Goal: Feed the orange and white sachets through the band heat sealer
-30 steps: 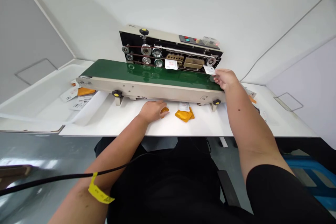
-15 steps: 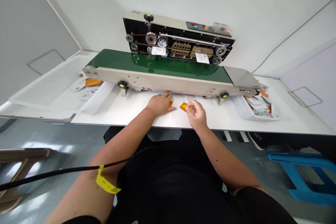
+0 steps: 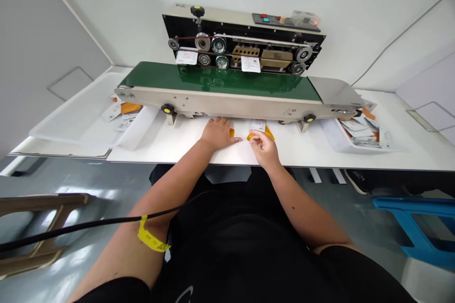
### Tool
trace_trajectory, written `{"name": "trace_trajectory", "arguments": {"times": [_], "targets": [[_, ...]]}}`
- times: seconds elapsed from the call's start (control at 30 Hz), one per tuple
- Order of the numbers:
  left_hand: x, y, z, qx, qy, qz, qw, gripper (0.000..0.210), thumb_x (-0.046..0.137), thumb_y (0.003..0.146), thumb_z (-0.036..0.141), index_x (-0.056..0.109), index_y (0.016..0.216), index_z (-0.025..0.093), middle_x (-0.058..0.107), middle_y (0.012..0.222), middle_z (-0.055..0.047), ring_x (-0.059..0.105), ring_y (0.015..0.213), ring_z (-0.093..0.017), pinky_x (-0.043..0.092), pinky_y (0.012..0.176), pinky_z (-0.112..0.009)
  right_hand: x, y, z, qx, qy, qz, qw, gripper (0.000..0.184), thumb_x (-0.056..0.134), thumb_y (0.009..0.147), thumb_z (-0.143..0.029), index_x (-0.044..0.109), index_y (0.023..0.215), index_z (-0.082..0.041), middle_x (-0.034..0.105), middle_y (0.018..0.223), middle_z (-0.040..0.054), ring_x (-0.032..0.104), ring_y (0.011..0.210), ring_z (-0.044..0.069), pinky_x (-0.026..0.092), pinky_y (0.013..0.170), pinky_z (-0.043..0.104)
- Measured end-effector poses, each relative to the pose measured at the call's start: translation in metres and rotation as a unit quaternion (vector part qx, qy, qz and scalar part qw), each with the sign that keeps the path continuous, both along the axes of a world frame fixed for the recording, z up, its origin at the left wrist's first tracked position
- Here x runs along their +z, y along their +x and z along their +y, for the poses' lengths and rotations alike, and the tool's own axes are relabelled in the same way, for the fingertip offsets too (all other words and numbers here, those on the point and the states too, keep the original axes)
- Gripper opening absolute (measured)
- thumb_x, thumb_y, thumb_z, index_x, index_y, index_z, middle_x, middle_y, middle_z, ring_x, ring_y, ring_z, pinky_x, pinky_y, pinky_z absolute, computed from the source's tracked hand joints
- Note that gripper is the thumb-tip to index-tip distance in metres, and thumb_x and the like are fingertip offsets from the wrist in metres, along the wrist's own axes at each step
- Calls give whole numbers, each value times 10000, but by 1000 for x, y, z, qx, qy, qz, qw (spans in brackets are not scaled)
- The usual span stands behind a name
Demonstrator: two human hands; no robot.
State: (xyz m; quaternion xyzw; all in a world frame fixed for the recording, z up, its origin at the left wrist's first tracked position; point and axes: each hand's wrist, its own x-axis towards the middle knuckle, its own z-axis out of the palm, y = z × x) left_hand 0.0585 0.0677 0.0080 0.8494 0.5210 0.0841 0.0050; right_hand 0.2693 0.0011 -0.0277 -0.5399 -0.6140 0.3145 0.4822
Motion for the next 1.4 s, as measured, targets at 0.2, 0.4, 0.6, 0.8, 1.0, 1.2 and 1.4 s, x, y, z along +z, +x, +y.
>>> {"name": "trace_trajectory", "arguments": {"times": [0.2,0.4,0.6,0.8,1.0,1.2,1.4], "targets": [[1,1,-2,0,-5,-25,1000,742,620,835,771,622,1229,142,650,1256,-203,564,1202,-409,420,1010,-510,-2,1,2,-3,-5,8,1000,360,606,897,-325,703,1234,-245,701,990,35,605,734,143,530,678,290],[-2,1,2,13,-2,-19,1000,712,626,833,771,656,1131,125,681,1145,-206,614,1090,-390,449,946,-490,1,-1,1,4,10,-16,1000,348,600,906,-313,704,1232,-249,714,986,44,644,809,176,538,695,305],[-2,0,2,-24,13,-42,999,559,610,867,734,657,871,176,692,907,-143,644,922,-331,463,790,-408,3,-3,-1,14,34,-54,998,334,584,913,-277,709,1221,-247,727,961,42,661,812,190,543,707,324],[0,-8,1,-122,-28,-185,975,346,503,1014,529,634,915,224,680,746,-16,610,655,-192,410,606,-301,6,-6,2,4,130,-159,979,277,557,946,-231,740,1154,-245,737,940,52,639,983,236,528,924,399],[1,-15,2,-130,129,-360,915,363,395,1086,430,686,1112,215,752,996,-67,708,892,-196,537,827,-306,15,-17,6,38,75,-295,952,344,579,920,-164,754,1192,-280,738,1221,47,530,1267,319,397,1080,539],[-8,-16,2,-42,145,-472,868,339,449,1068,464,577,1228,194,695,904,-56,669,729,-171,544,706,-295,29,-56,8,101,9,-112,988,191,741,871,-379,755,1022,-263,756,1096,46,641,1164,324,499,1024,475],[-10,-16,5,-135,126,-467,864,446,485,1034,468,403,1380,200,610,881,-39,595,748,-181,529,742,-341,59,-28,45,5,-3,79,997,411,443,1027,-568,504,1295,-263,743,997,50,735,687,179,548,557,278]]}}
